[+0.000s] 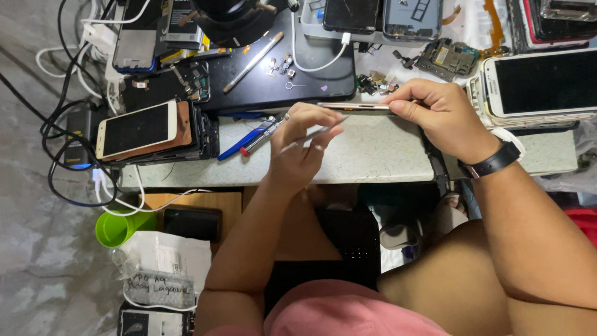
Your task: The person uses a metal spudger to pry and separate the screen assembly from a smartphone chassis. They carefully lift the display, disconnect internal components, and set the screen aside on the cluttered workbench.
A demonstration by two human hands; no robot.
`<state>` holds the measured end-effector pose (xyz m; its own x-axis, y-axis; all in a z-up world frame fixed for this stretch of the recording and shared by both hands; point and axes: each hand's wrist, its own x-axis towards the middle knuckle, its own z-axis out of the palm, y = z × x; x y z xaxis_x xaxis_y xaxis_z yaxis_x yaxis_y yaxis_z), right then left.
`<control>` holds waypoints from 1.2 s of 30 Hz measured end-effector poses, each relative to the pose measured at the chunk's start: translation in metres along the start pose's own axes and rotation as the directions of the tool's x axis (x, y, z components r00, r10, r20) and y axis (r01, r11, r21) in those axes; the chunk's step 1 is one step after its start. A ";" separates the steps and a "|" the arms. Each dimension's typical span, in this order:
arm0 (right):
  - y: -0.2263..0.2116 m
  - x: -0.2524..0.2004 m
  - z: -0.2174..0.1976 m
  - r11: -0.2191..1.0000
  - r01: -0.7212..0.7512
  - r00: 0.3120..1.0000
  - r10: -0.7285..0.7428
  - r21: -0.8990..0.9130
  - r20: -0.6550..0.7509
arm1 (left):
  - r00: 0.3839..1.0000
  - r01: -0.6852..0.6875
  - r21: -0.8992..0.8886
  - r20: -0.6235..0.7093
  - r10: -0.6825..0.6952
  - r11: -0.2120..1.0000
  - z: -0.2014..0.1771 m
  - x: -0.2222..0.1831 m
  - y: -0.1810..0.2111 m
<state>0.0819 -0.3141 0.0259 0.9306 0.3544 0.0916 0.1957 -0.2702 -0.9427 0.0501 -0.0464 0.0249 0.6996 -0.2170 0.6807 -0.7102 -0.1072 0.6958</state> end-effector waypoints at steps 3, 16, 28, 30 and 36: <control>0.000 0.000 -0.001 0.999 -0.031 1.000 0.031 -0.022 -0.003 | 0.999 -0.035 0.038 -0.031 0.036 0.999 0.005 0.002 -0.005; -0.004 -0.001 0.001 0.984 0.005 1.000 -0.005 -0.178 0.001 | 0.998 -0.067 0.176 0.005 0.067 0.982 0.010 0.005 0.000; -0.013 -0.006 0.003 0.959 0.101 0.995 -0.095 -0.265 0.035 | 0.999 -0.002 0.194 0.047 -0.007 0.981 0.001 -0.001 0.022; -0.014 -0.008 0.004 0.956 0.085 0.996 -0.081 -0.281 0.023 | 0.999 -0.007 0.212 0.053 -0.004 0.977 -0.001 0.001 0.021; -0.016 -0.013 0.008 0.943 0.118 0.993 -0.122 -0.312 0.007 | 0.996 0.081 0.238 0.003 -0.084 0.968 0.003 0.001 0.016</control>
<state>0.0641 -0.3077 0.0374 0.8978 0.3906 0.2036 0.3906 -0.4922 -0.7780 0.0395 -0.0513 0.0364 0.7566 -0.2104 0.6191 -0.6494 -0.3526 0.6737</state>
